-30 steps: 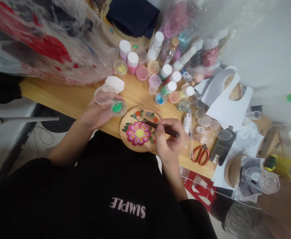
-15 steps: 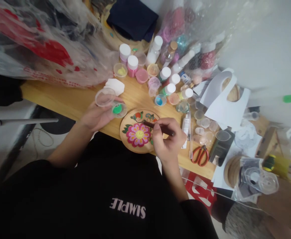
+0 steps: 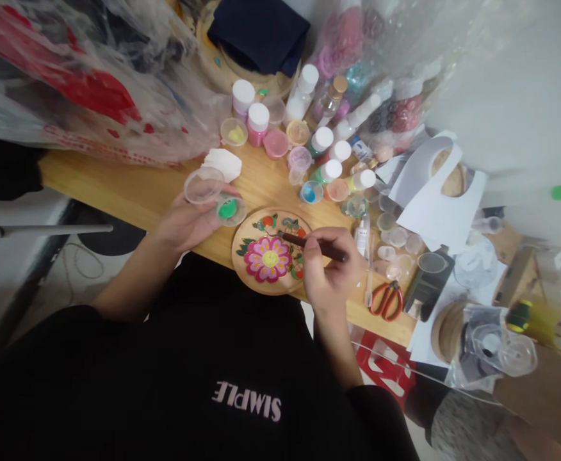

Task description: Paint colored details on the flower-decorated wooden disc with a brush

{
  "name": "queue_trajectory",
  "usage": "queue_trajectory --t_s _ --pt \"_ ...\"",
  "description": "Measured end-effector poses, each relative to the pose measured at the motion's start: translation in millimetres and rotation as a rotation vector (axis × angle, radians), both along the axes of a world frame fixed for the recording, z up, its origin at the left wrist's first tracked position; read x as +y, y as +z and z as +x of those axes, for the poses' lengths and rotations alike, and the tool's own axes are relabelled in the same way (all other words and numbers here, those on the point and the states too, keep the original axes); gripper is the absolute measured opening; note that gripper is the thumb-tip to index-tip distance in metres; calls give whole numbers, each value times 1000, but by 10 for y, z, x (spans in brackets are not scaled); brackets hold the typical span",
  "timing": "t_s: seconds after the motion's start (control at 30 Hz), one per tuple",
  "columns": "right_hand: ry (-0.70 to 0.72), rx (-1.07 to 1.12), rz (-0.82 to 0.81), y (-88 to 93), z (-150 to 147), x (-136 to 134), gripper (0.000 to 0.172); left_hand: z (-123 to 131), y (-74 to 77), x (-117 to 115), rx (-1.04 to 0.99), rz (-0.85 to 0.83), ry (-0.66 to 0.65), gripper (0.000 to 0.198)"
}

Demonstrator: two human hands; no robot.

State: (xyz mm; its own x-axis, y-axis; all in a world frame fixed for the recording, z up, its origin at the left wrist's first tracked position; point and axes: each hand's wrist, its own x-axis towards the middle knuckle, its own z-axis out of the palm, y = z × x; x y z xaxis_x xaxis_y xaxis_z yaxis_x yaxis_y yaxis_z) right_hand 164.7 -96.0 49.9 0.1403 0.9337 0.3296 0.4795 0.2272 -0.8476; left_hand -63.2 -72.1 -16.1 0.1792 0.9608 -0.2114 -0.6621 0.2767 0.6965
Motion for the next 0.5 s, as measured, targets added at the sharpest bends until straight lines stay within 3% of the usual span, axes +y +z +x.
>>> queue_trajectory --t_s 0.5 --pt "-104 -32 -28 -45 -28 -13 32 4 -18 -9 -47 30 -15 28"
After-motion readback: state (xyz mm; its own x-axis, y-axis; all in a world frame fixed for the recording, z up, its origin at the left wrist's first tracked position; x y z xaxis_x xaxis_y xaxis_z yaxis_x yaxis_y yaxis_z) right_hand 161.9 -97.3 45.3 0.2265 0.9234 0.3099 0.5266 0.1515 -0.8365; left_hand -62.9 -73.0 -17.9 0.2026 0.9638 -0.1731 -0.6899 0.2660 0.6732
